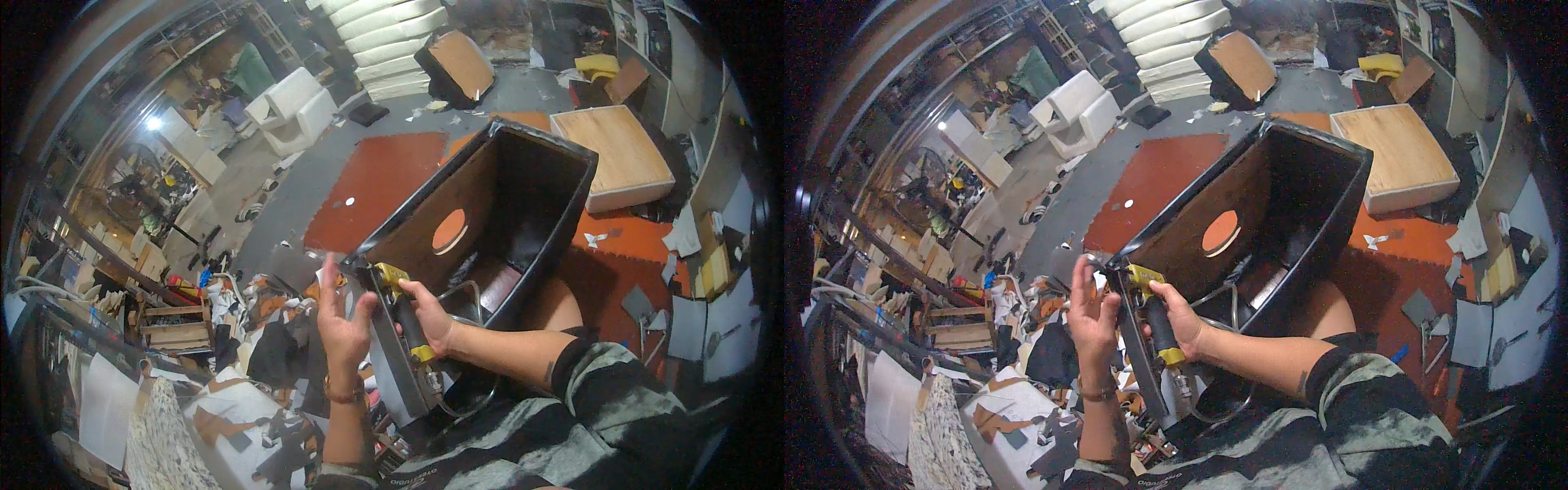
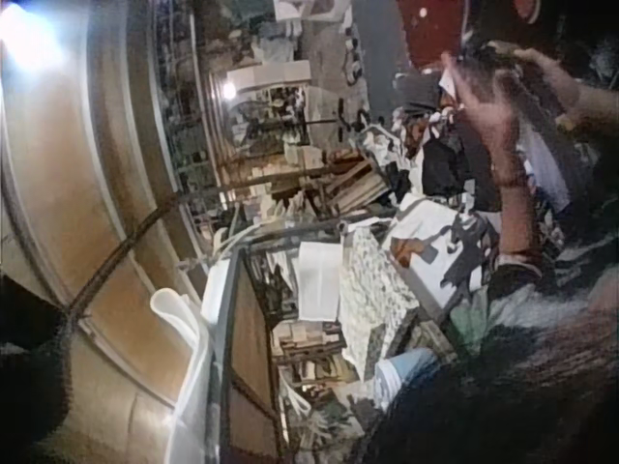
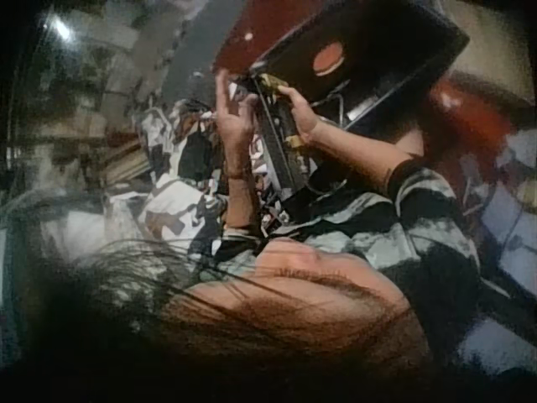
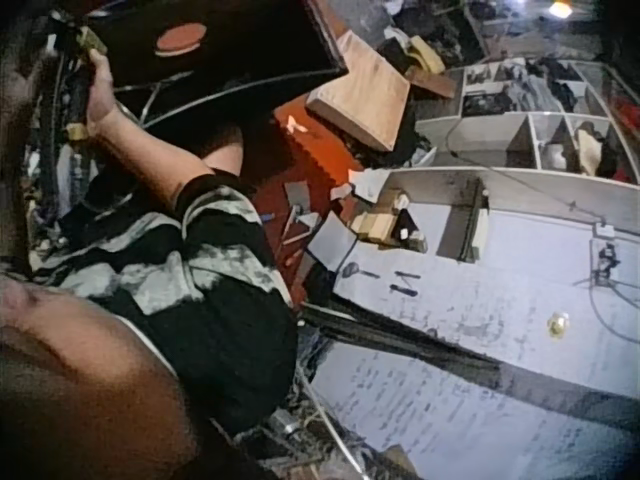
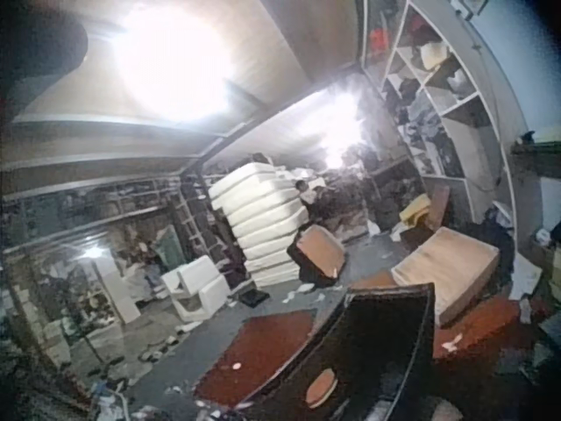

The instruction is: The person is upholstering a rectangular box with black material. They cut the material with shears, position it over the box edges, and secure it using a staple gun. The person repeatedly adjusts and staples the material along the sides of the box.

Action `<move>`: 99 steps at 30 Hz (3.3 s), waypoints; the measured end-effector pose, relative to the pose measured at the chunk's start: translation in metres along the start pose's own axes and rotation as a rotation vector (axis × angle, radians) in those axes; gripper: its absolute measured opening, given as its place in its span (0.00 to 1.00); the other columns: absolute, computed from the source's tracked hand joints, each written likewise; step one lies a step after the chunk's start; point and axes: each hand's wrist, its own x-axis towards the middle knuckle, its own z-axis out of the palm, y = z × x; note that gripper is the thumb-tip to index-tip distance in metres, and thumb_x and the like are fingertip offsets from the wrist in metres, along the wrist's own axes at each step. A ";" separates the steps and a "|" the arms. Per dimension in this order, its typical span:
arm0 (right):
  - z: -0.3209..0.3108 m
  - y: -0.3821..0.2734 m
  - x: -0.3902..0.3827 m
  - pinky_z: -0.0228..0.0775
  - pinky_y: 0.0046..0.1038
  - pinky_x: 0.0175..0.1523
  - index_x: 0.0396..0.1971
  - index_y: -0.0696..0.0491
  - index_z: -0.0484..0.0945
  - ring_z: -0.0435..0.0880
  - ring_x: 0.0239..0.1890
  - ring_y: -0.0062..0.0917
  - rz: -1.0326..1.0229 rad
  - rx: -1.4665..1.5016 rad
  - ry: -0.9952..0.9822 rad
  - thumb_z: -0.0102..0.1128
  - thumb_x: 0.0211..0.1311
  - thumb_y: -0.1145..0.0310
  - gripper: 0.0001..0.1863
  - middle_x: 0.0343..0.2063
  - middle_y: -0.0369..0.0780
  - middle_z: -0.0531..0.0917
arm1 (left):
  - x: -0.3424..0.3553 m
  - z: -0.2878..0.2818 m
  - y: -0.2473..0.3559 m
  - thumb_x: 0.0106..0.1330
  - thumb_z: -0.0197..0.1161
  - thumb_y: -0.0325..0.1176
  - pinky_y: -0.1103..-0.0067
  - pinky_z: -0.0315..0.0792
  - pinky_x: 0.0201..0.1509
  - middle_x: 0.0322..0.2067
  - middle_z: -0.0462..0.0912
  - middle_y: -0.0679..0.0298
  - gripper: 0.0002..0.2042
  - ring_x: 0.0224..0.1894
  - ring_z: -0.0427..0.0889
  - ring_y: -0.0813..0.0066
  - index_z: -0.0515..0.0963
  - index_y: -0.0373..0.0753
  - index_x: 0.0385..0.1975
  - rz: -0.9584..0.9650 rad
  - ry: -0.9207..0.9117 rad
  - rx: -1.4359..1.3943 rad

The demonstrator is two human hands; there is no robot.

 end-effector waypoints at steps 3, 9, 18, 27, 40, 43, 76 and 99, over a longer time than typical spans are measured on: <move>0.005 0.002 0.008 0.84 0.31 0.36 0.45 0.47 0.84 0.84 0.26 0.20 -0.043 -0.050 0.077 0.43 0.75 0.29 0.35 0.27 0.34 0.84 | 0.020 0.011 0.001 0.77 0.68 0.30 0.81 0.80 0.51 0.46 0.90 0.63 0.13 0.45 0.86 0.79 0.85 0.30 0.55 -0.096 0.024 -0.178; 0.003 0.015 0.007 0.85 0.44 0.50 0.60 0.49 0.76 0.89 0.46 0.29 -0.104 -0.212 0.064 0.43 0.74 0.24 0.42 0.48 0.42 0.86 | 0.053 -0.011 0.002 0.73 0.71 0.31 0.78 0.81 0.47 0.39 0.92 0.58 0.13 0.40 0.88 0.76 0.87 0.27 0.49 -0.060 0.130 0.188; 0.002 0.015 -0.001 0.73 0.32 0.54 0.54 0.50 0.77 0.82 0.47 0.24 -0.075 -0.409 -0.108 0.61 0.74 0.40 0.27 0.43 0.35 0.80 | 0.055 -0.018 -0.007 0.74 0.71 0.30 0.82 0.79 0.38 0.35 0.91 0.64 0.11 0.35 0.85 0.83 0.88 0.29 0.47 0.005 0.105 0.366; 0.002 0.014 0.001 0.77 0.40 0.64 0.61 0.52 0.78 0.84 0.58 0.30 -0.199 -0.087 -0.101 0.54 0.78 0.36 0.34 0.53 0.42 0.85 | 0.048 0.000 0.012 0.75 0.70 0.29 0.80 0.81 0.45 0.39 0.92 0.61 0.09 0.40 0.88 0.79 0.87 0.29 0.48 -0.027 0.198 0.130; 0.002 -0.002 -0.006 0.87 0.28 0.40 0.49 0.50 0.84 0.90 0.33 0.22 -0.127 0.098 0.091 0.54 0.77 0.38 0.28 0.34 0.35 0.88 | -0.060 0.019 -0.081 0.80 0.58 0.32 0.65 0.77 0.62 0.48 0.89 0.52 0.13 0.58 0.85 0.58 0.85 0.30 0.49 -0.095 0.110 0.217; -0.001 -0.005 -0.009 0.87 0.27 0.40 0.46 0.51 0.84 0.90 0.33 0.21 -0.150 0.106 0.121 0.54 0.78 0.38 0.28 0.34 0.36 0.88 | -0.063 0.017 -0.079 0.80 0.57 0.32 0.63 0.74 0.66 0.50 0.89 0.47 0.14 0.59 0.85 0.50 0.86 0.28 0.47 -0.057 -0.013 0.352; 0.077 -0.186 -0.048 0.81 0.41 0.42 0.59 0.47 0.87 0.89 0.35 0.49 0.227 -2.295 -0.252 0.77 0.35 0.71 0.39 0.33 0.51 0.90 | -0.067 0.026 -0.029 0.56 0.80 0.32 0.56 0.65 0.76 0.67 0.78 0.51 0.33 0.71 0.71 0.40 0.79 0.33 0.63 -0.121 -0.246 0.529; 0.057 -0.176 -0.019 0.82 0.45 0.46 0.39 0.56 0.90 0.89 0.36 0.50 0.287 -2.165 -0.325 0.74 0.39 0.68 0.21 0.29 0.52 0.89 | -0.065 0.025 -0.025 0.52 0.81 0.30 0.56 0.67 0.75 0.67 0.77 0.50 0.35 0.71 0.73 0.42 0.77 0.31 0.63 -0.132 -0.255 0.523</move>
